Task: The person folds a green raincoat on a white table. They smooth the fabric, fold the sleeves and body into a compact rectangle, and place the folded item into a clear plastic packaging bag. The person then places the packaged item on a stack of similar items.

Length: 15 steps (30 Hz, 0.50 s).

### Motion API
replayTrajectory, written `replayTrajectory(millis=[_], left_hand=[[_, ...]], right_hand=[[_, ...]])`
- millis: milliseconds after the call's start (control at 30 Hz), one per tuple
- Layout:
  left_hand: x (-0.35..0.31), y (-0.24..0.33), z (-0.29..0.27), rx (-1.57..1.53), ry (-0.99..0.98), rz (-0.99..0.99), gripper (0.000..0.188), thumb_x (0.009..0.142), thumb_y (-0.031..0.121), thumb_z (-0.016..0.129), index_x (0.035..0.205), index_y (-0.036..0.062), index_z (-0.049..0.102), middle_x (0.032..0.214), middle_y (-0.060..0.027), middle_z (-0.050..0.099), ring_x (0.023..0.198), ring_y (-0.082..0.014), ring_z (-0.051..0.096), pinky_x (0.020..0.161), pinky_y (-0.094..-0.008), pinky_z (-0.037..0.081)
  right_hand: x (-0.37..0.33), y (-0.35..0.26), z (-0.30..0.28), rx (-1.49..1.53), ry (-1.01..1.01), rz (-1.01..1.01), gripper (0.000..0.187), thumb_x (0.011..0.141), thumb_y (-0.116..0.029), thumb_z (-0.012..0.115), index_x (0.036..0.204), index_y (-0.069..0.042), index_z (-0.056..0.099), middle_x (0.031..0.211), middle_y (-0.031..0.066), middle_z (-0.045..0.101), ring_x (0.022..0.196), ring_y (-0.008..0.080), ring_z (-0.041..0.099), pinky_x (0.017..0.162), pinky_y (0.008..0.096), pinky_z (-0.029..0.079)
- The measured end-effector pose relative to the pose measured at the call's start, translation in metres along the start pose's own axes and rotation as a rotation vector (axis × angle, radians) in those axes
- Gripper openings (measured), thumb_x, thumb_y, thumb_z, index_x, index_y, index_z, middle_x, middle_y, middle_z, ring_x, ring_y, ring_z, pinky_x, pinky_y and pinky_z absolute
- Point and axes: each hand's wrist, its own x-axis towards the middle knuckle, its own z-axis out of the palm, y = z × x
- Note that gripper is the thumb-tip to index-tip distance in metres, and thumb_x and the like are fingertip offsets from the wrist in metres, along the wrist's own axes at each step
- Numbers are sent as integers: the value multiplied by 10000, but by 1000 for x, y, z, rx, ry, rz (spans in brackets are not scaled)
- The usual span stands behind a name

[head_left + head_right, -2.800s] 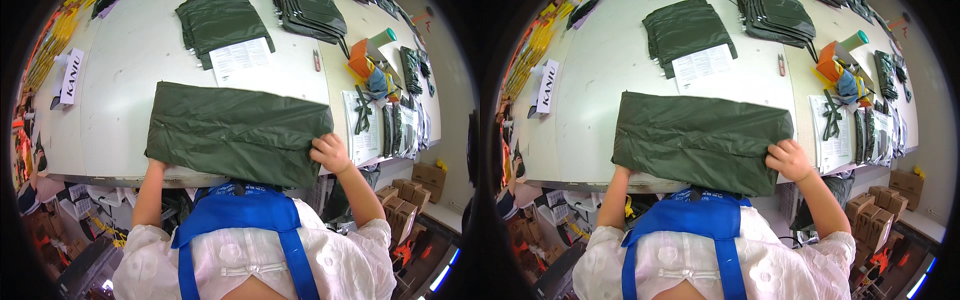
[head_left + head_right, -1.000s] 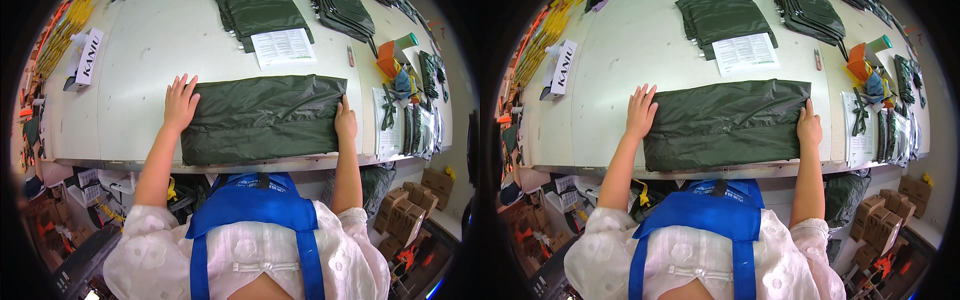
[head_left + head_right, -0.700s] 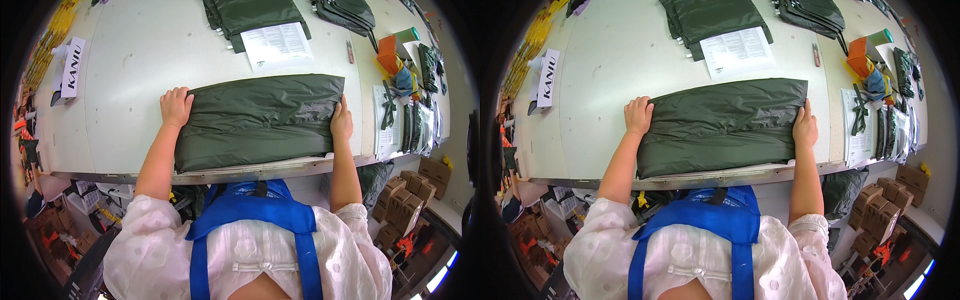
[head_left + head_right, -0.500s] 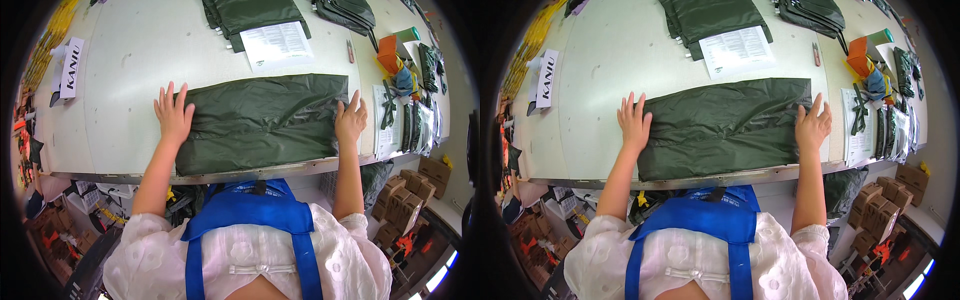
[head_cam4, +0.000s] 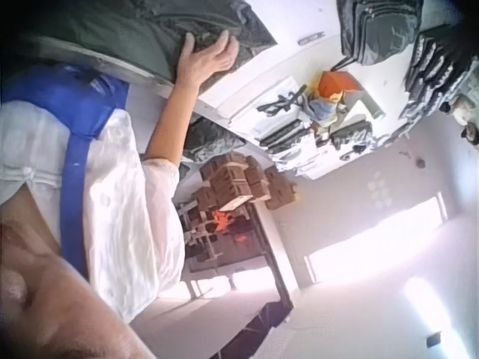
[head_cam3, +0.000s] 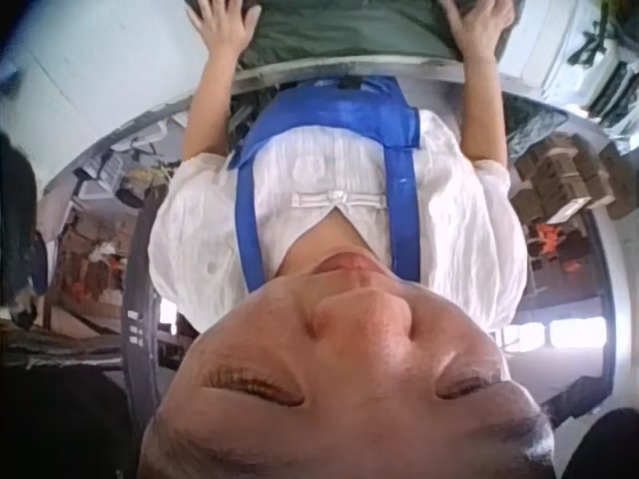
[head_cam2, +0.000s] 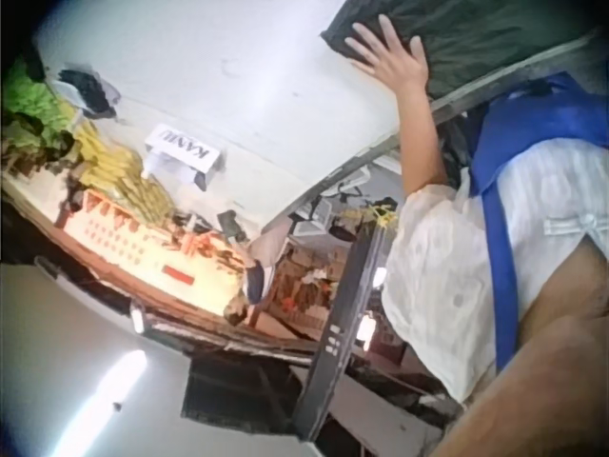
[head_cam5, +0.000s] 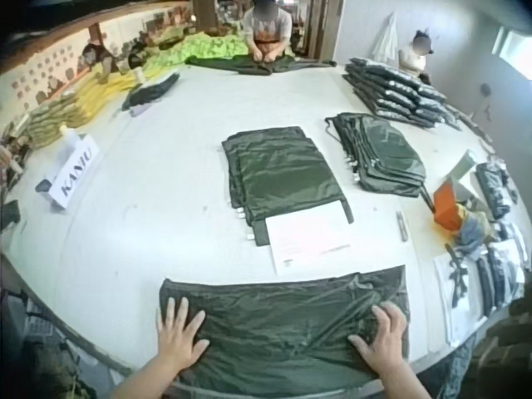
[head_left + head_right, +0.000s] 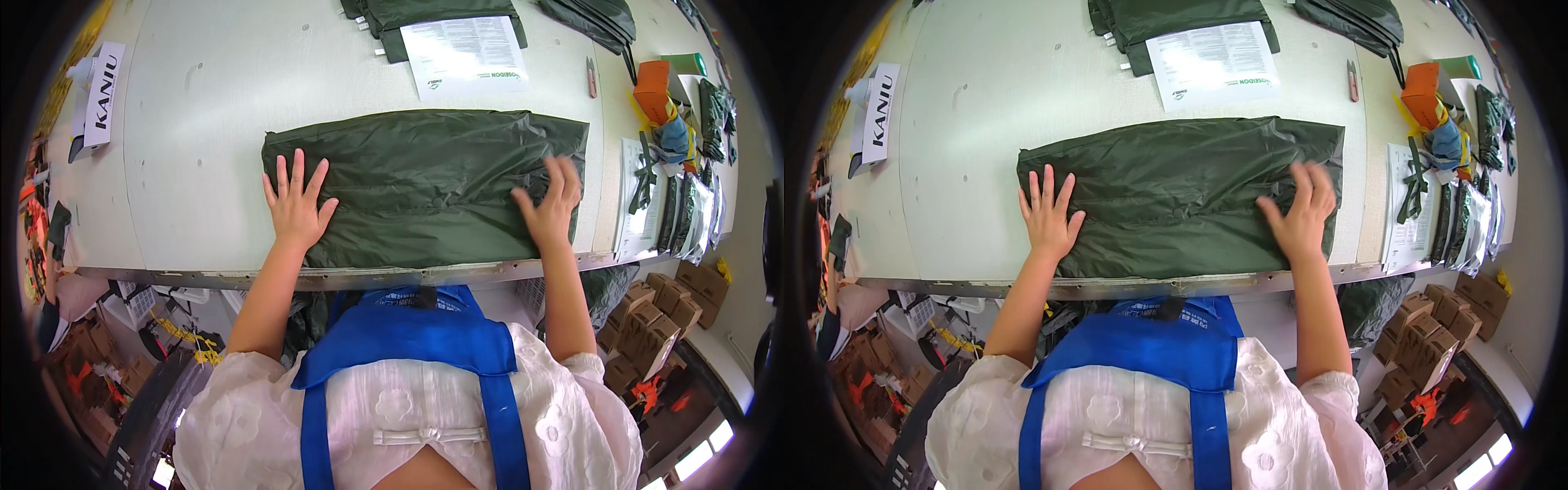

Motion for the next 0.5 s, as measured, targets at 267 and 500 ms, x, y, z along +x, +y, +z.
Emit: replayTrajectory(millis=[267,500], left_hand=[[3,3,-4,35,-18,4,639,876,458,537,1456,284,331,1567,-91,154,1432,-366,111,1103,-604,73],[4,3,-1,36,0,-14,631,856,477,561,1435,330,359,1560,-59,189,1432,-342,132,1103,-606,92]], right_hand=[[2,-11,4,-222,-149,-414,228,729,-124,669,953,-134,632,920,-26,604,880,155,564,805,332,384],[-8,20,-10,-95,-179,-188,225,735,-51,635,956,-84,613,881,61,601,879,267,563,778,399,432]])
